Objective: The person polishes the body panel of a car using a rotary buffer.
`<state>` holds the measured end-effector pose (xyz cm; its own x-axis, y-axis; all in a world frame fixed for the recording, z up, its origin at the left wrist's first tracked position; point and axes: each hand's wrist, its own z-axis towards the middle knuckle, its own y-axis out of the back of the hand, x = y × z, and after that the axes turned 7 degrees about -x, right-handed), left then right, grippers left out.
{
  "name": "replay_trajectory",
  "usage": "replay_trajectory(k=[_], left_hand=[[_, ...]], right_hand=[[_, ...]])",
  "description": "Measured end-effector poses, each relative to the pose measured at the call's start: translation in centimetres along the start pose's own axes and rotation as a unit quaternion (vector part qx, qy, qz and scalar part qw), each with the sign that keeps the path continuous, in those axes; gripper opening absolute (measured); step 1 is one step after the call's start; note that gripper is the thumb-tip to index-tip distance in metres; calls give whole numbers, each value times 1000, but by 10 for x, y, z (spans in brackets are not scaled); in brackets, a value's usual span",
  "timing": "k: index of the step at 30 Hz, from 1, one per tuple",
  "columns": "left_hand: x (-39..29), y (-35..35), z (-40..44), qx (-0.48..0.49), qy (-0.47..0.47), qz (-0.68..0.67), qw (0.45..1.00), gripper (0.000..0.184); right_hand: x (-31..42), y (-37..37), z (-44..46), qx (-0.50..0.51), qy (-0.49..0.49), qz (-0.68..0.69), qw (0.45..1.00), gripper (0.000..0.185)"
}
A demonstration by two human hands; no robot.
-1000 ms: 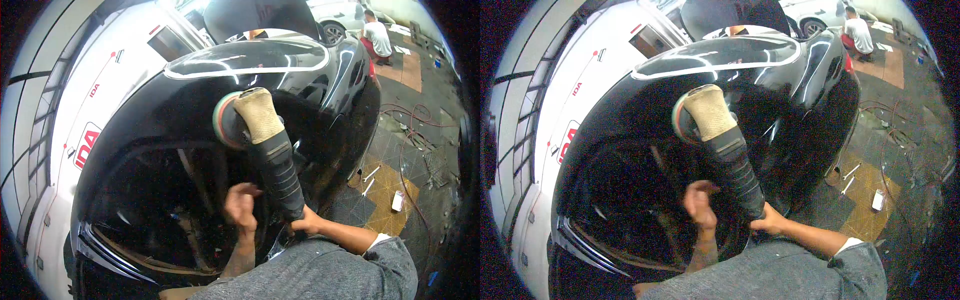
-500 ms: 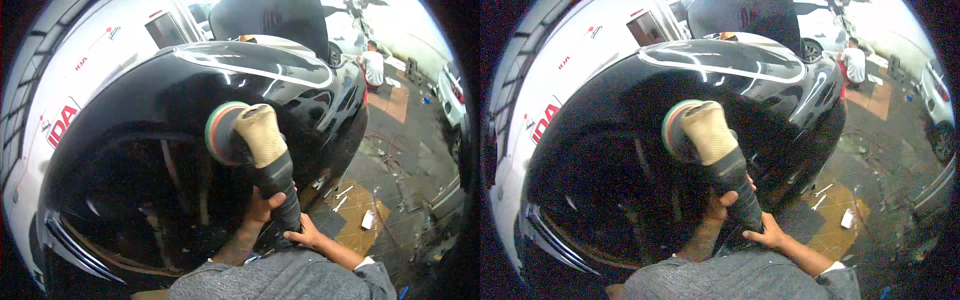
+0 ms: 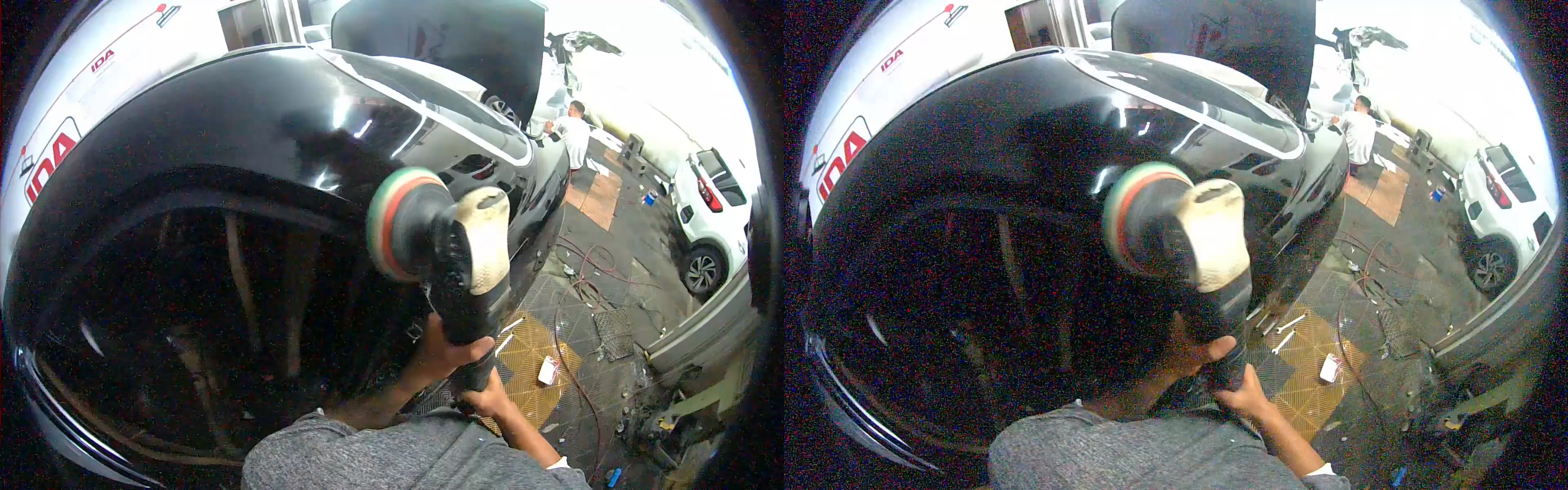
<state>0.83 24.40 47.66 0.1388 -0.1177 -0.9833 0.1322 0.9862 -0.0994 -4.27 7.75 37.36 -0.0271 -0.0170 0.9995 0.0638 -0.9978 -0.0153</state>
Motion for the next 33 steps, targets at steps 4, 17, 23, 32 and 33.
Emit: replay_trajectory(k=[4,17,23,32,33], left_hand=[[-11,23,5,3,-55,-57,997,63],[44,-12,-11,64,-78,-6,995,57],[8,-9,-10,39,-129,-67,989,50],[26,-16,5,96,-99,-102,985,42],[21,-14,8,95,-109,-103,984,42]], right_hand=[[39,-13,24,89,45,-49,994,49],[-87,48,-35,-11,-70,7,997,58],[-10,33,-32,-2,-95,-74,993,59],[-36,48,-36,-22,-111,-47,993,51],[-22,44,-29,-21,-101,-57,993,50]])
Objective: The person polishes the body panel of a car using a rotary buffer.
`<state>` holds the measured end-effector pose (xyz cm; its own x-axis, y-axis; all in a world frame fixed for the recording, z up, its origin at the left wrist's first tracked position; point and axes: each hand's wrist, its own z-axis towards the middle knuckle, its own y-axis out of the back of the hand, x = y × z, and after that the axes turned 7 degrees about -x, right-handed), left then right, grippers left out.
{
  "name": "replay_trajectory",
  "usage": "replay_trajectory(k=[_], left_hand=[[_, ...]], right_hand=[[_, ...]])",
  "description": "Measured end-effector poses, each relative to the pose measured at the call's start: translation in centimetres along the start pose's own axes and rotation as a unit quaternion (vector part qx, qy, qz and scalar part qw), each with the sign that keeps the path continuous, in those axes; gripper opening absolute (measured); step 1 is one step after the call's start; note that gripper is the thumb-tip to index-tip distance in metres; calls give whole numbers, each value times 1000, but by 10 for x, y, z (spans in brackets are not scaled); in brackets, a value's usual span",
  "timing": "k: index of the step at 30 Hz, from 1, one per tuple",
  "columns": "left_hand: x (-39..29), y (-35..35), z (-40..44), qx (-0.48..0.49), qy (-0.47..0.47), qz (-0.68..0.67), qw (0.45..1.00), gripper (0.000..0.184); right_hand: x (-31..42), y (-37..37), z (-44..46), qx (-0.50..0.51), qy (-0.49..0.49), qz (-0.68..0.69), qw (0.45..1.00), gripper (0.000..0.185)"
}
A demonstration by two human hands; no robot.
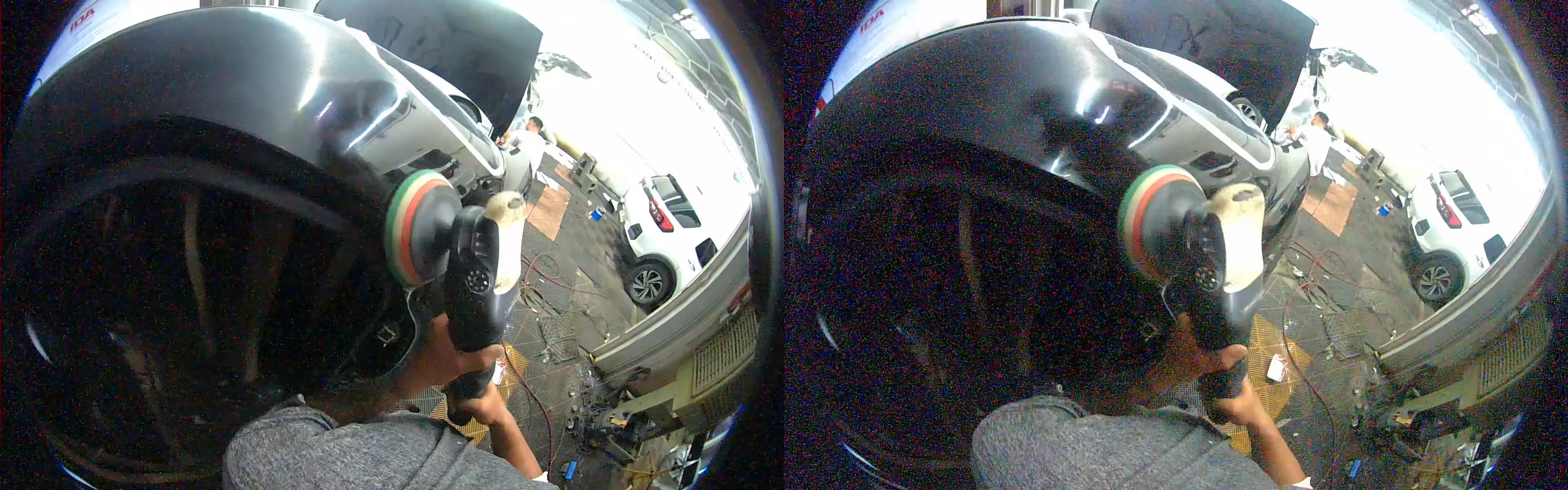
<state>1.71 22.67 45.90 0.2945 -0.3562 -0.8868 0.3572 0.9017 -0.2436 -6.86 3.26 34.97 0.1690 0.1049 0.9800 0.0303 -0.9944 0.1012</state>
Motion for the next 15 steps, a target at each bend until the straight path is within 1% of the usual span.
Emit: replay_trajectory(k=[1,2,4,6,8,10,13,15], left_hand=[[-5,1,4,-1,-10,-1,1000,42],[-12,1,7,-24,-55,-4,998,44],[-22,-1,10,-45,-99,-8,994,45],[-31,-1,11,-62,-91,-38,993,47],[-39,2,14,-63,-76,-34,995,48],[-41,3,18,-56,-65,-20,996,49],[-36,2,24,-47,-79,-59,994,45],[-31,3,27,-19,-37,-13,999,39]], right_hand=[[20,-6,1,8,-4,16,1000,48],[37,-10,3,7,-4,16,1000,48],[62,-15,4,30,33,-4,999,47],[77,-19,5,11,47,-18,999,46],[93,-24,6,25,78,-45,996,45],[85,-19,10,38,76,-48,995,45],[84,-21,10,22,87,-24,996,45],[70,-20,10,-32,81,-16,996,45]])
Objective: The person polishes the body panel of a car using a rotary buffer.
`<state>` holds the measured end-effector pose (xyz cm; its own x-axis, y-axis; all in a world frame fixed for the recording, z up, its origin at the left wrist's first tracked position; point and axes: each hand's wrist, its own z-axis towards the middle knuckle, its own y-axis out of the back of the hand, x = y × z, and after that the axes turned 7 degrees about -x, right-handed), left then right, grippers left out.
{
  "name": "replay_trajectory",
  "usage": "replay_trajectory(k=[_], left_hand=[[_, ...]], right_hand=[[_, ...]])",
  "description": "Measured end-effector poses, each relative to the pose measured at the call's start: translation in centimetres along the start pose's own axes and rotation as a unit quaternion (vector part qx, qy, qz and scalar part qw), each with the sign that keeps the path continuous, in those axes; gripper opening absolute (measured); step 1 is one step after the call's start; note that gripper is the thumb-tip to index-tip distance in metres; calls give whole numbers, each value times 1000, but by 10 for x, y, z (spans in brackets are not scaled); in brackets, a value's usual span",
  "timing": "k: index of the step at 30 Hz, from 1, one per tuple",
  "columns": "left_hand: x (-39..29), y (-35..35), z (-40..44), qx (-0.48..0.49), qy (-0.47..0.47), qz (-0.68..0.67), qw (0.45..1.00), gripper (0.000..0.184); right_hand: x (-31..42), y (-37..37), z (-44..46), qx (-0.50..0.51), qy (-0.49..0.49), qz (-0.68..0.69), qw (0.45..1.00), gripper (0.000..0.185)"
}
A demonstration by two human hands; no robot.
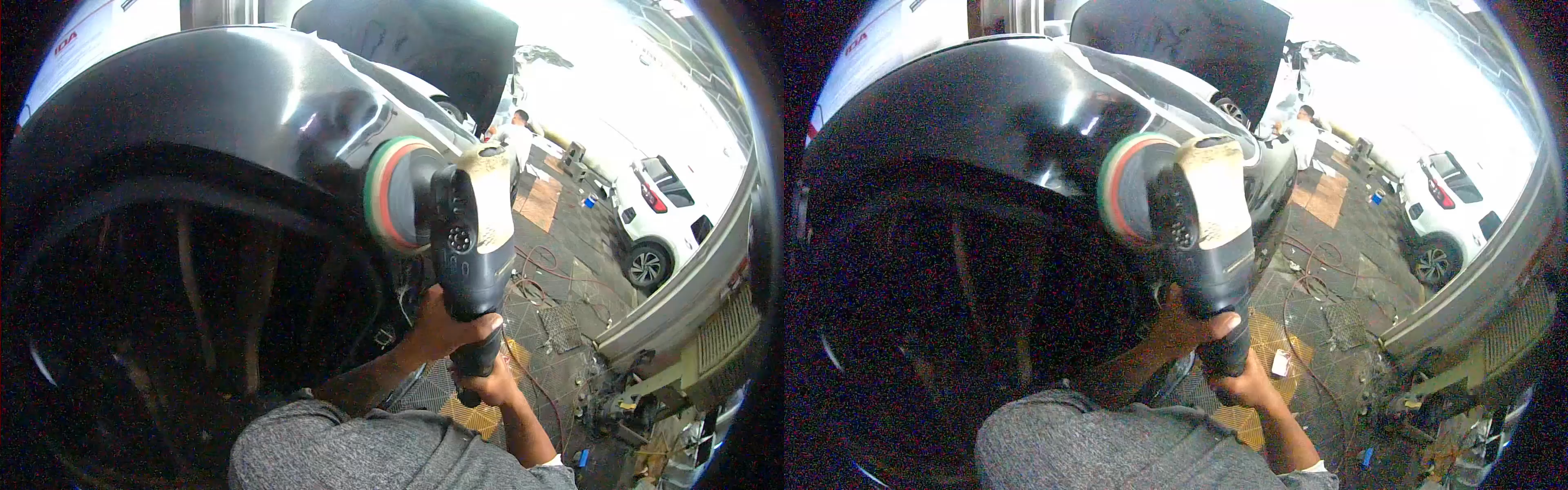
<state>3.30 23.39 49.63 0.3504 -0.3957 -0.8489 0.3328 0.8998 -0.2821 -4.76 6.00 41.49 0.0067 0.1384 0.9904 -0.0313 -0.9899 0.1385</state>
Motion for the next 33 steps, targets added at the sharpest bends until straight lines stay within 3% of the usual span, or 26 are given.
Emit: replay_trajectory(k=[8,10,12,16,20,23,26,33], left_hand=[[42,-5,16,38,109,-69,991,34],[45,-4,17,37,93,-95,990,37],[39,1,20,43,64,-79,994,40],[12,4,20,28,-15,-89,996,51],[11,8,17,51,3,-82,995,59],[5,7,19,51,19,-89,995,63],[14,12,20,33,-30,-36,998,65],[32,7,12,69,41,-66,995,54]], right_hand=[[-15,-9,-1,-39,-48,18,998,40],[-17,-12,1,-60,-42,55,996,39],[-7,-11,6,-34,7,-30,999,39],[28,-18,7,-37,85,-70,993,28],[41,-14,6,-31,126,-106,986,28],[49,-14,4,-32,109,-89,990,28],[47,-18,6,-34,85,-88,992,27],[-9,-21,-4,-44,33,-61,997,37]])
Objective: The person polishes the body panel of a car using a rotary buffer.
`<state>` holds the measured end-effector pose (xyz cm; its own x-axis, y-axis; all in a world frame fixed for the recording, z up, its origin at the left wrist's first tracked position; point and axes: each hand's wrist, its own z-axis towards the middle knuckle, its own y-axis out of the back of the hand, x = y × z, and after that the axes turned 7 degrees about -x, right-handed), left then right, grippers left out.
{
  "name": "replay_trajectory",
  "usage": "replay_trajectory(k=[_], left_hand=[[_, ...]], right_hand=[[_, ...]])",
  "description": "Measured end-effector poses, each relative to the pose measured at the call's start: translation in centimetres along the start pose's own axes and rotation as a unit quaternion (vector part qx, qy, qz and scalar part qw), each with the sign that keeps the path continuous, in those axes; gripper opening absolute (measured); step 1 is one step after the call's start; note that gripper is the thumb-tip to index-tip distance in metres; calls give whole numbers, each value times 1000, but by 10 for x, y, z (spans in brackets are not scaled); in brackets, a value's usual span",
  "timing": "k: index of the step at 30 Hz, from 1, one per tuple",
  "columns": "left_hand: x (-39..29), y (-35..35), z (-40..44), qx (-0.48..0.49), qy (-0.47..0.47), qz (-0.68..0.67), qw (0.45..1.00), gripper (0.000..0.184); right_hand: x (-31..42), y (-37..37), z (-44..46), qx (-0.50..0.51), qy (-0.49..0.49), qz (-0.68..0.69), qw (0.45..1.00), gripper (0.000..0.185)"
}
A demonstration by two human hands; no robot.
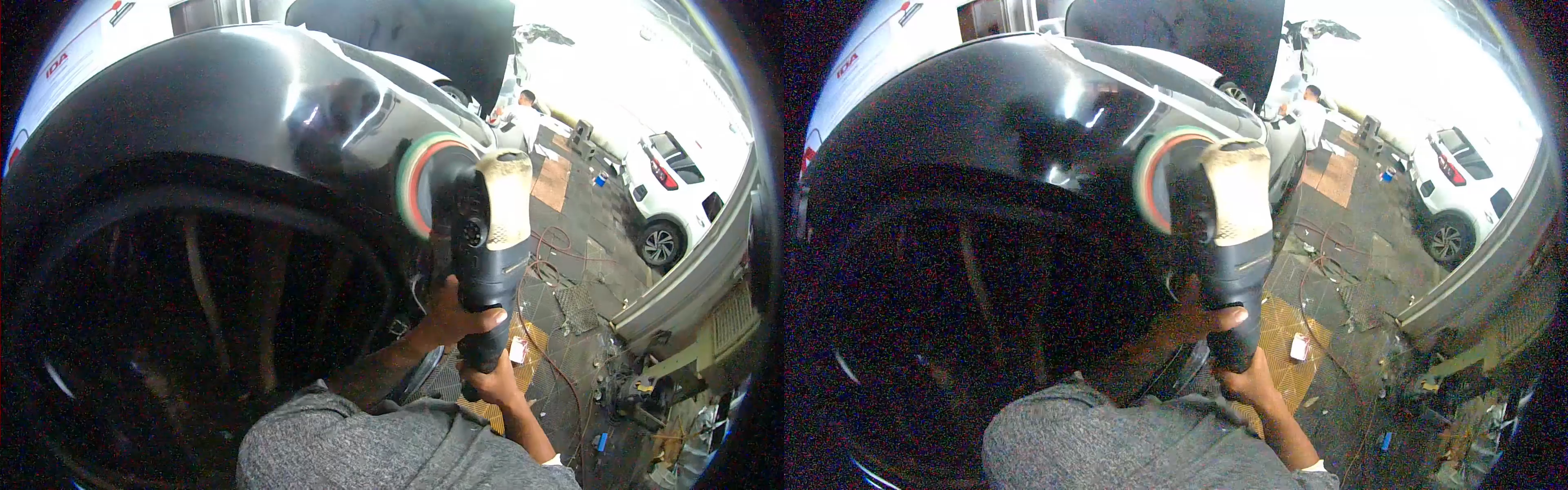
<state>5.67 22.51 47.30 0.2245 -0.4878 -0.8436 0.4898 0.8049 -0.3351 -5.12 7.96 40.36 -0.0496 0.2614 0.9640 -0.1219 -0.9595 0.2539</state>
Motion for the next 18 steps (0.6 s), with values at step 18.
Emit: replay_trajectory(k=[18], left_hand=[[-58,26,-34,-68,31,-3,997,75]], right_hand=[[48,-31,8,140,68,71,985,40]])
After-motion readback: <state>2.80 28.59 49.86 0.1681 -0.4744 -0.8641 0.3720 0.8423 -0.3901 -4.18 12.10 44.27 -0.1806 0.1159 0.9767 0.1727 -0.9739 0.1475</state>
